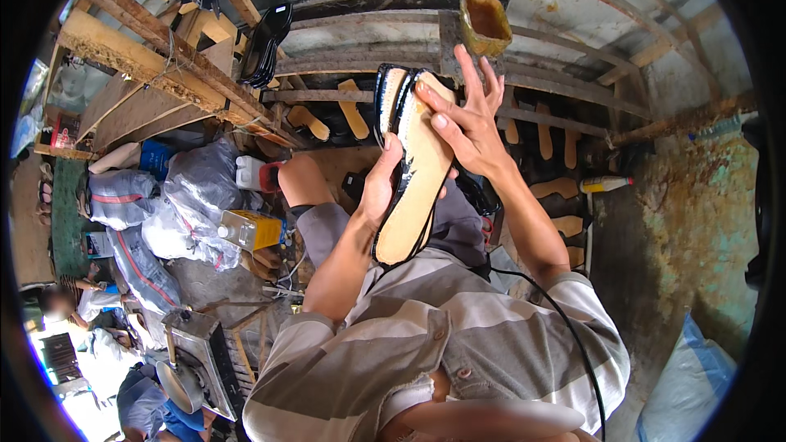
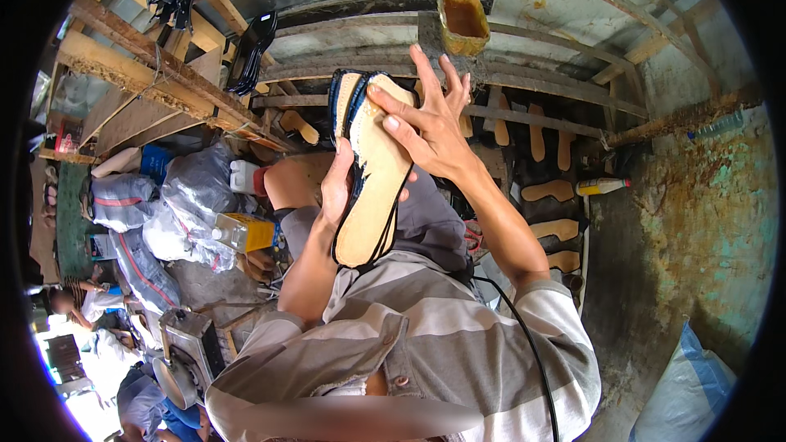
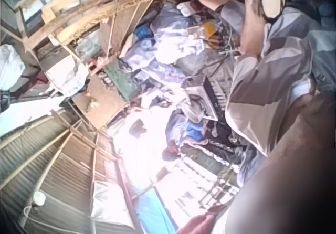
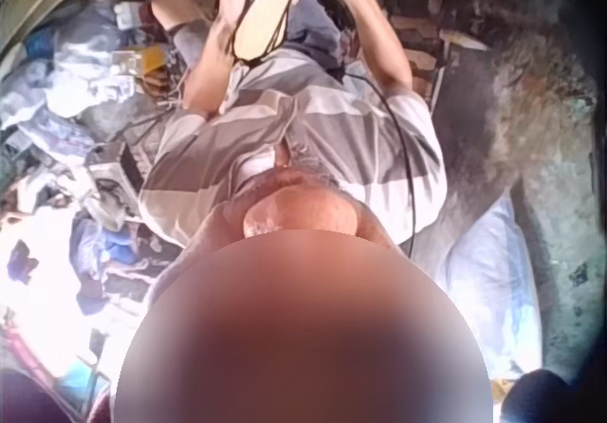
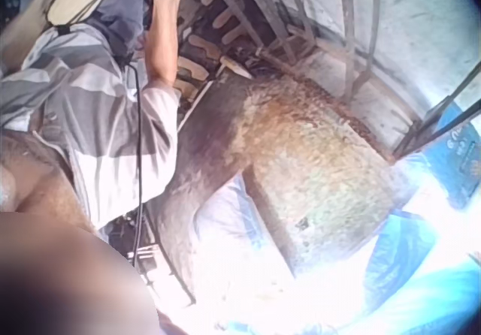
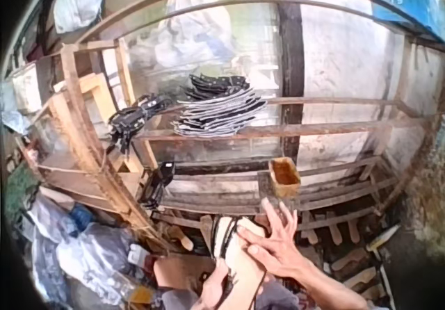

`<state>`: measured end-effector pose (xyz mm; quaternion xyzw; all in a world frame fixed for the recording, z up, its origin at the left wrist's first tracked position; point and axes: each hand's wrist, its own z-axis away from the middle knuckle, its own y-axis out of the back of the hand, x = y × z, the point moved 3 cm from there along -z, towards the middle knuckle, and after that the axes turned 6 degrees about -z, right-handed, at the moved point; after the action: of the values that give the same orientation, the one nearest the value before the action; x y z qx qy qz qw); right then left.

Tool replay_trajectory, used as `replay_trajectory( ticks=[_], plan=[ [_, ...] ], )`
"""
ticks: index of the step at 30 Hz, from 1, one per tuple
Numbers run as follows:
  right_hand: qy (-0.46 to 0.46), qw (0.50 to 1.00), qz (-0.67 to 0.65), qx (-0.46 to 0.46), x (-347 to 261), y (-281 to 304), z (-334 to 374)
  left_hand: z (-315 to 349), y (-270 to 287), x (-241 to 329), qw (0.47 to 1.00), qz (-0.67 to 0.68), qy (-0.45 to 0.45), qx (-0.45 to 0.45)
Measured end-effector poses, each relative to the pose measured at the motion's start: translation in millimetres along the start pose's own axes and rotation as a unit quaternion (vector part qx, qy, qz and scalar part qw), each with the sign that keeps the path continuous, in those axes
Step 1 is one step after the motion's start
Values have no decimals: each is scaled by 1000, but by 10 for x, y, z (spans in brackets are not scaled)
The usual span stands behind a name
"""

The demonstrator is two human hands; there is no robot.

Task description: The person repeatedly dips a sponge into a container of glue and spreads it over the insole of a black sandal. They rotate the sandal to cover different areas and occasionally set it down on a nearby rack before picking it up again to continue applying glue.

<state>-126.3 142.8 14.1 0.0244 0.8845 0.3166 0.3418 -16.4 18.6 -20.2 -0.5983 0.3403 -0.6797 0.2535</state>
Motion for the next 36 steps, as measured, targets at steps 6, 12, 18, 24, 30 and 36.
replay_trajectory(
  ticks=[6,12,18,24,30,36],
  plan=[
    [101,990,-21,-96,30,18,65,12,-61,113,1000,5,30,10],
    [117,986,-43,-107,-46,-97,274,-102,-171,255,992,87,-85,14],
    [87,993,76,-16,-410,-364,777,-201,12,281,989,72,-65,108],
    [303,935,147,107,-642,-328,898,-254,160,253,985,-3,-38,167],
    [248,957,117,96,-534,-356,851,-220,242,205,989,-16,6,146],
    [80,996,34,7,-334,-338,503,-23,233,201,990,9,-27,138]
  ],
)
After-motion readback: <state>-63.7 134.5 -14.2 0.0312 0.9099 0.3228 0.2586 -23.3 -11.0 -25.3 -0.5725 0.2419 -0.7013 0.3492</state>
